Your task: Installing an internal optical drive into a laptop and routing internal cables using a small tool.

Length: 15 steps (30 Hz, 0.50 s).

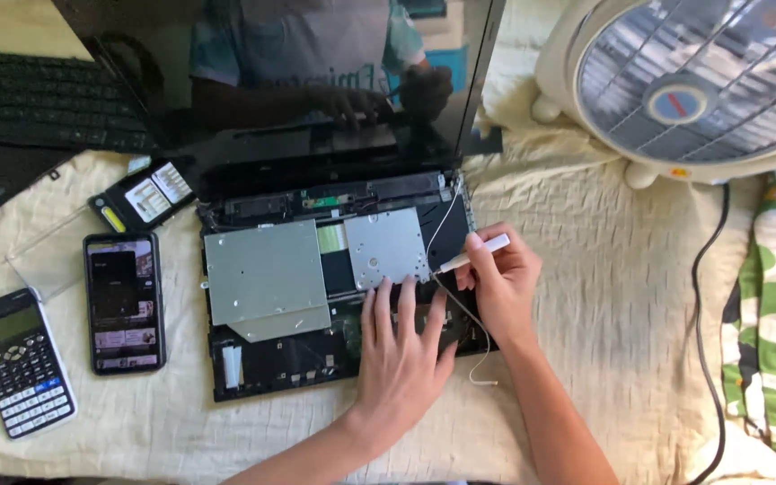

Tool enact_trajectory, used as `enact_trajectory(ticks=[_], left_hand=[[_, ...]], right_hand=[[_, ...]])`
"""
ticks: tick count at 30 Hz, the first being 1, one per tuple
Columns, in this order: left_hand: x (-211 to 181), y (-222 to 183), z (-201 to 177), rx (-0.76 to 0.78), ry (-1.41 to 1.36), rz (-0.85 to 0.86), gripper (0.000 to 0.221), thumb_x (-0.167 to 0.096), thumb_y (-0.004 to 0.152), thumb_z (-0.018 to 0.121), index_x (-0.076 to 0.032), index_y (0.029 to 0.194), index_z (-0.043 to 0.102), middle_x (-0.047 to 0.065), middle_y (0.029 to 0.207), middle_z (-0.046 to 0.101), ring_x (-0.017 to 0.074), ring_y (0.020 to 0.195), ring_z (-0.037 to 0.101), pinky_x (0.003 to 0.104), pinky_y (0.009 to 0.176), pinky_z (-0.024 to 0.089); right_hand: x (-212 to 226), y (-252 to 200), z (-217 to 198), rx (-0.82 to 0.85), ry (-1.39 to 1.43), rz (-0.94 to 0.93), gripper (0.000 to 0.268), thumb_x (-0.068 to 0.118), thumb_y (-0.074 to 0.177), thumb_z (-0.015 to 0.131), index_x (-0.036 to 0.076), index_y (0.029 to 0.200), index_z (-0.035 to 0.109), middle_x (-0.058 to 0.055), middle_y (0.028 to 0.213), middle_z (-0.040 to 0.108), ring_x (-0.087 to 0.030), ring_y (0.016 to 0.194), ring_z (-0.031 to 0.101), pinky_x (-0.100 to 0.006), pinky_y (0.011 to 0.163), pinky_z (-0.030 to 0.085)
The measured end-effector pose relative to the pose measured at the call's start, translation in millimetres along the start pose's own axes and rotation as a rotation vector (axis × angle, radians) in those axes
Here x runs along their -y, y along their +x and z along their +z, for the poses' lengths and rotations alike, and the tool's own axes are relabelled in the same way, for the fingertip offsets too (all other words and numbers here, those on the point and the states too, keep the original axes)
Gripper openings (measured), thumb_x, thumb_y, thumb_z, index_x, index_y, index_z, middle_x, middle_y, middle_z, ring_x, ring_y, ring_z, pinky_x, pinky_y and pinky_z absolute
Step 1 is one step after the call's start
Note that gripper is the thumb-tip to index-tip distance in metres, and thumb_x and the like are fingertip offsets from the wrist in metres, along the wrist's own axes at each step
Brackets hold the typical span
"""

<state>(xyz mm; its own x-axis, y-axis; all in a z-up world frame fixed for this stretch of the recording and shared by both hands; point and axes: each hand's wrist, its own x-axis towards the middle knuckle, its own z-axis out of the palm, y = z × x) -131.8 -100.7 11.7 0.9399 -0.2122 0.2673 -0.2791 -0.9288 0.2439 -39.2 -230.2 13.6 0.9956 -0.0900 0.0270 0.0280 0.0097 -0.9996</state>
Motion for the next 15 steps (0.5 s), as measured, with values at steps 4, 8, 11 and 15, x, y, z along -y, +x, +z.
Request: enact_trajectory(ticks=[4, 8, 11, 15], left_hand=[[6, 2, 2, 0.03, 0.027, -0.031, 0.075, -0.058, 0.089, 0.071, -0.014, 0.147, 0.051, 0.027, 0.147, 0.047, 0.0424, 0.133, 0.047, 0.063, 0.116, 0.033], [14, -3, 10, 0.061, 0.018, 0.008, 0.078, -0.061, 0.094, 0.062, -0.01, 0.151, 0.048, 0.027, 0.151, 0.044, 0.0449, 0.139, 0.043, 0.059, 0.119, 0.033], [15, -2, 9, 0.076, -0.062, 0.043, 0.072, -0.057, 0.098, 0.058, -0.006, 0.149, 0.05, 0.03, 0.153, 0.042, 0.0488, 0.144, 0.037, 0.058, 0.121, 0.032], [21, -1, 4, 0.083, -0.137, 0.079, 0.074, -0.056, 0.096, 0.065, -0.006, 0.149, 0.052, 0.03, 0.155, 0.039, 0.049, 0.144, 0.036, 0.058, 0.12, 0.032]], right_hand=[[3, -2, -1, 0.026, -0.082, -0.045, 0.02, 0.015, 0.104, 0.059, 0.009, 0.086, 0.053, -0.003, 0.057, 0.054, -0.009, 0.049, 0.049, -0.021, 0.052, 0.042], [-2, -5, -1, 0.018, -0.13, -0.041, 0.019, 0.013, 0.103, 0.062, 0.007, 0.086, 0.055, -0.003, 0.059, 0.056, -0.009, 0.05, 0.053, -0.02, 0.051, 0.045], [-2, -11, -3, 0.038, -0.217, -0.081, 0.018, 0.012, 0.102, 0.064, 0.007, 0.086, 0.056, -0.003, 0.061, 0.059, -0.008, 0.05, 0.057, -0.019, 0.05, 0.046], [-5, -16, -8, 0.004, -0.421, -0.075, 0.015, 0.013, 0.099, 0.068, 0.008, 0.086, 0.062, 0.0, 0.06, 0.065, -0.005, 0.053, 0.059, -0.019, 0.054, 0.047]])
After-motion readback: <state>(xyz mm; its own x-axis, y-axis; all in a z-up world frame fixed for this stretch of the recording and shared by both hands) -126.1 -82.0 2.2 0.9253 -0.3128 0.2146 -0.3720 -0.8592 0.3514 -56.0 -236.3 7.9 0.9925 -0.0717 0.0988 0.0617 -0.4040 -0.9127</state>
